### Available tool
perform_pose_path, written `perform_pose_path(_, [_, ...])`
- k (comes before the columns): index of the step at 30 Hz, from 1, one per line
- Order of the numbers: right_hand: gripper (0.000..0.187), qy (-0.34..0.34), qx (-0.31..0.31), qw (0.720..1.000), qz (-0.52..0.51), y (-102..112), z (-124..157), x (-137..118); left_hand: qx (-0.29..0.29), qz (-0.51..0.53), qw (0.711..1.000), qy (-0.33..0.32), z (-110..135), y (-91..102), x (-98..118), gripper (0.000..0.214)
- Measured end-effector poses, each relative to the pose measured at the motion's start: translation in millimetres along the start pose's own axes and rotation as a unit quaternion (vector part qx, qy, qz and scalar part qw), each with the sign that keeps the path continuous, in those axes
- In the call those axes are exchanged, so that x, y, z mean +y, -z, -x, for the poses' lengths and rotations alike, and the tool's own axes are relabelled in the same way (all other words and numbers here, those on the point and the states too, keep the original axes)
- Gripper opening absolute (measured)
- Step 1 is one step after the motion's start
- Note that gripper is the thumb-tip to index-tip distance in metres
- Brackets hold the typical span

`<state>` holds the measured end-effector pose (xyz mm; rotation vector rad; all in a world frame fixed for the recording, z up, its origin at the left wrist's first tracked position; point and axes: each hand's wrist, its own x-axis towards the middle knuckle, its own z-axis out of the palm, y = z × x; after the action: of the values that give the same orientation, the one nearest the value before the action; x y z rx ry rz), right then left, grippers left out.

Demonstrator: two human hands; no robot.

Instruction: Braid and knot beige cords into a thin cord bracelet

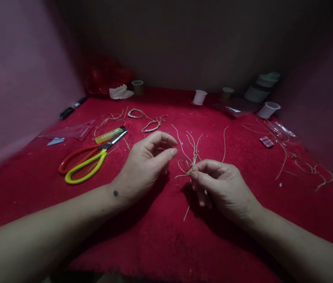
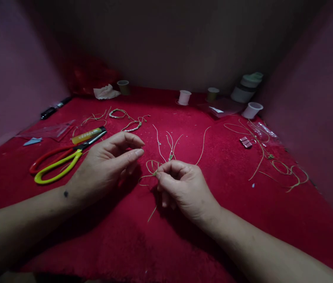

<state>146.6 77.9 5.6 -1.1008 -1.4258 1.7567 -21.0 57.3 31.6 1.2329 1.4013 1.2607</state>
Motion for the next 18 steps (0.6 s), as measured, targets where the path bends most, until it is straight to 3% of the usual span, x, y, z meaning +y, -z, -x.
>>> perform_pose_path(5, [0.007,0.018,-0.018,0.999,0.039,-3,4,-2,-0.026,-0.142,0.981,-0.127,-2,5.7,8,0.012])
perform_pose_path(10, [0.007,0.029,-0.033,0.997,0.067,-3,6,-1,-0.154,-0.199,0.957,-0.141,-5,5.9,4,0.020])
perform_pose_path(13, [0.008,0.043,-0.040,0.995,0.083,-3,6,1,-0.198,-0.238,0.930,-0.197,-4,3.9,-6,0.017])
perform_pose_path(15, [0.010,0.055,-0.047,0.993,0.094,-3,7,2,-0.186,-0.251,0.921,-0.232,-3,3.3,-10,0.016])
perform_pose_path(18, [0.012,0.061,-0.056,0.991,0.101,-4,7,2,-0.108,-0.258,0.923,-0.264,-1,5.0,-10,0.017])
